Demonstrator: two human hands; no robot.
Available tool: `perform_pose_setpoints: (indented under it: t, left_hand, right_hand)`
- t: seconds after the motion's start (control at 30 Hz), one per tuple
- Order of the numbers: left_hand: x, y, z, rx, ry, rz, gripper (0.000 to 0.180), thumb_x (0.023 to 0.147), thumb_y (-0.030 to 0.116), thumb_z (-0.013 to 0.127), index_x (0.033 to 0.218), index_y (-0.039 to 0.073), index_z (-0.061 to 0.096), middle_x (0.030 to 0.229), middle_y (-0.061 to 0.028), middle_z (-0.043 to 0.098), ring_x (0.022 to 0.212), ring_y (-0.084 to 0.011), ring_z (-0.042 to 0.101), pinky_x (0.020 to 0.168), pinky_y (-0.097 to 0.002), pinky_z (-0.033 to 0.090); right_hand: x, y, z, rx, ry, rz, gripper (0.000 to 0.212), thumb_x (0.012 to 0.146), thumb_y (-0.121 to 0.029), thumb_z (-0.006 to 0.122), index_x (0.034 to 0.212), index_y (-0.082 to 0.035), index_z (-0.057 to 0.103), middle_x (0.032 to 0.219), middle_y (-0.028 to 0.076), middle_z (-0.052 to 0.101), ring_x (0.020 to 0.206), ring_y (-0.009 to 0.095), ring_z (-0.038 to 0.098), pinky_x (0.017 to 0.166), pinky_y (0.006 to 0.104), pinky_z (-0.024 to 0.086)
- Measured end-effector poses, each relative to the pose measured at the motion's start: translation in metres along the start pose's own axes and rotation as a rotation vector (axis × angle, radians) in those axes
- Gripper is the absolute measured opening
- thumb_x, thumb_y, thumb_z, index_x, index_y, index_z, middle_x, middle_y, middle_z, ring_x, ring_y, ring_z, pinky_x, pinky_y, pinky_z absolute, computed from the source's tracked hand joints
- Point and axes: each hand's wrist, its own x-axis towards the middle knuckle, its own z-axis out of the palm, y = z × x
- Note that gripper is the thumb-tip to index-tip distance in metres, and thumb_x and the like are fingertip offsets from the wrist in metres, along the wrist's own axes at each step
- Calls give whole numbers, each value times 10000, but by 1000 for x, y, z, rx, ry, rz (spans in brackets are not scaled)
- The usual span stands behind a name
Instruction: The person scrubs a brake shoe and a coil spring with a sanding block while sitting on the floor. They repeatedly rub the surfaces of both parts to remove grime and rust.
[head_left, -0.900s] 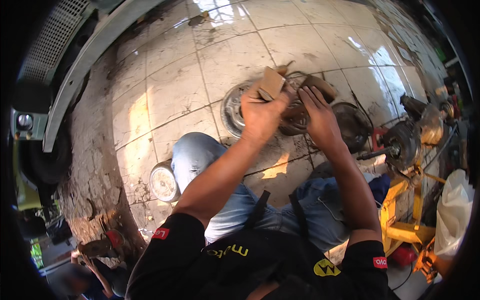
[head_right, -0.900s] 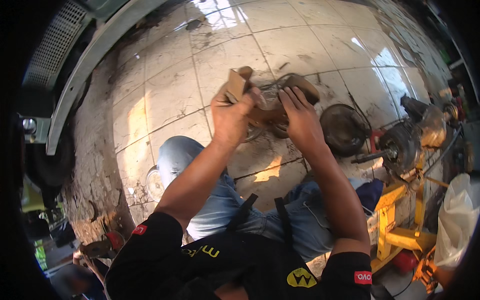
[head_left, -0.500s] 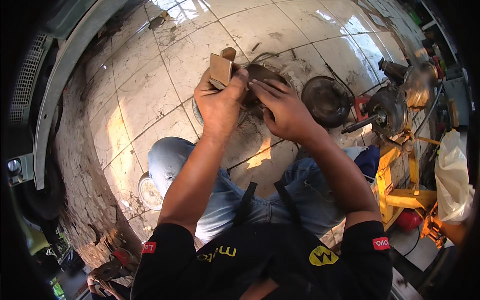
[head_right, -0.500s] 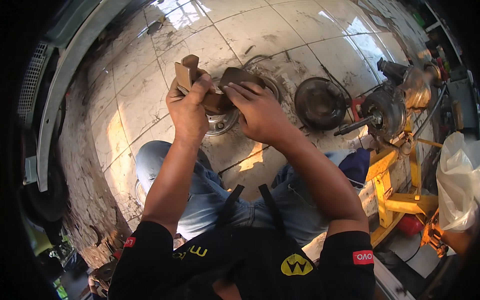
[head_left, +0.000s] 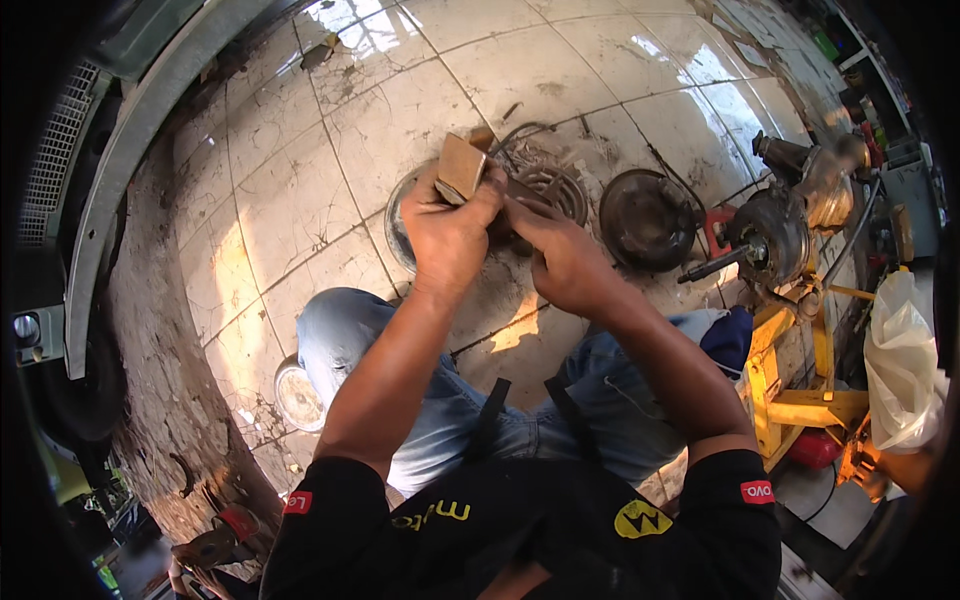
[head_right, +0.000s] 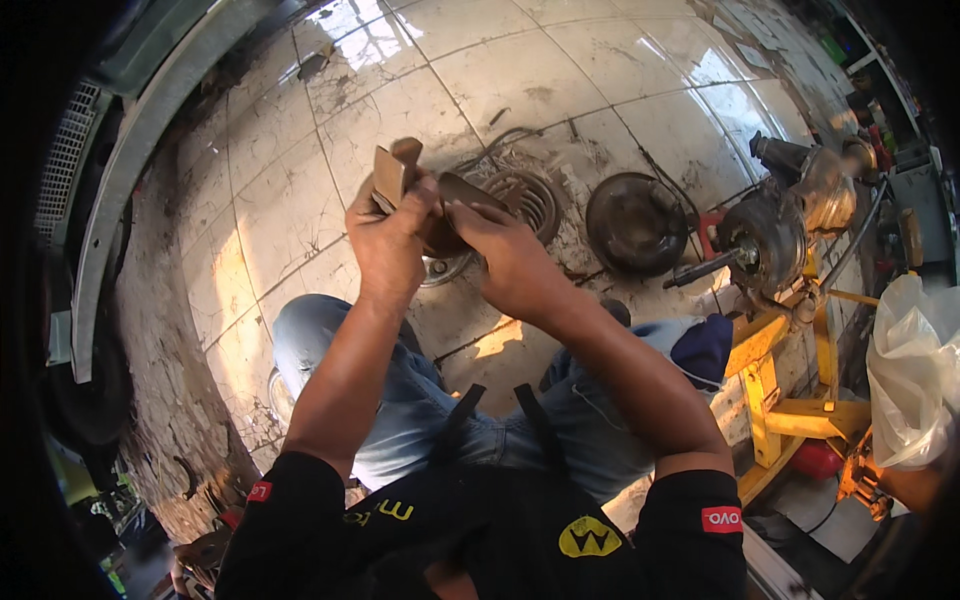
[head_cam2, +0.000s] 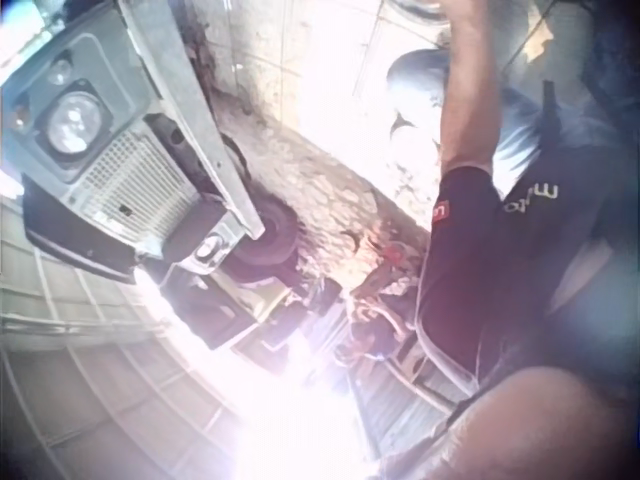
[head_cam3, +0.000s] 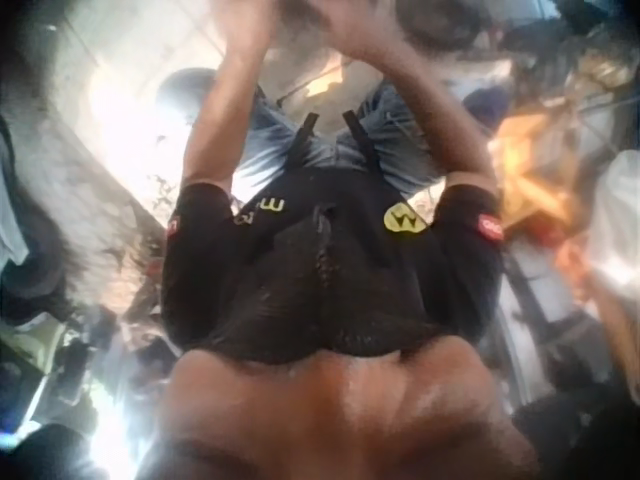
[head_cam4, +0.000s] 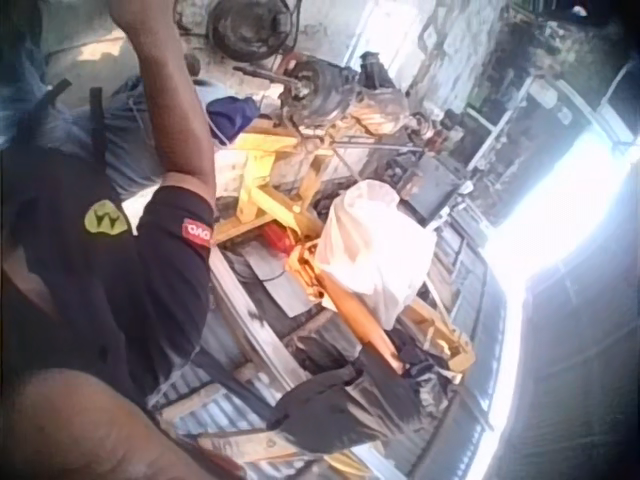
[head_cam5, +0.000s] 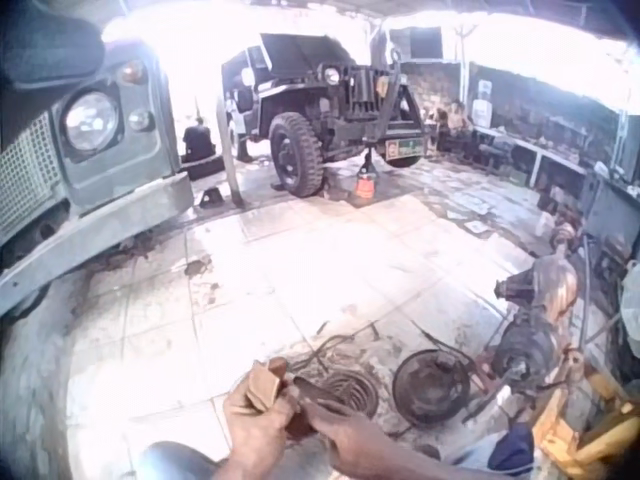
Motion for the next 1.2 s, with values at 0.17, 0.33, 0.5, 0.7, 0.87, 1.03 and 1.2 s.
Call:
perform_pose_setpoints:
  t: [0.17,0.33,0.5,0.7,0.87,1.03,1.2]
  left_hand:
    - [-5,13,-1,-113,38,-24,192,830,60,678,995,-20,624,829,-58,623,685,-128,582,627,-261,479]
    - [-3,13,-1,-103,-23,-13,207,835,43,673,1023,-24,622,831,-57,625,686,-130,585,632,-266,485]
    - [-3,8,-1,-47,-30,6,228,836,20,678,1050,-37,626,856,-52,640,706,-116,594,648,-255,495]
    - [-3,10,-3,-92,-28,36,238,830,9,699,1057,-44,654,879,-32,661,751,-90,608,691,-236,506]
    - [-4,6,-4,-28,-64,27,258,827,18,707,1075,-35,660,904,-23,666,792,-81,609,713,-234,504]
    - [-5,10,-2,37,-25,19,309,825,20,696,1122,-42,638,904,-30,655,782,-89,597,714,-233,490]
    - [0,7,-2,-23,4,27,350,831,38,682,1162,-51,607,861,-51,630,709,-118,580,658,-261,485]
  right_hand:
    - [7,-10,-26,-322,-59,-44,673,754,-52,609,1411,-113,476,1412,93,521,1299,320,448,1049,473,372]
    - [6,-9,-32,-500,-116,-19,562,837,-74,553,1394,-90,477,1438,92,492,1329,323,425,1106,504,291]
    - [1,-19,-12,-538,-31,-154,502,889,-87,454,1370,51,422,1428,221,457,1377,370,378,1150,528,222]
    - [7,-1,-2,-296,28,-101,515,873,-31,414,1375,81,391,1456,251,408,1380,390,362,1150,494,248]
    - [3,9,7,-392,-35,-58,581,830,22,416,1405,81,360,1466,250,395,1399,377,335,1155,480,250]
    - [2,7,8,-402,36,-56,611,811,9,456,1415,55,374,1474,235,394,1412,341,329,1157,475,249]
    - [0,0,10,-445,-12,35,617,815,3,479,1420,39,366,1501,215,365,1416,329,328,1151,484,252]
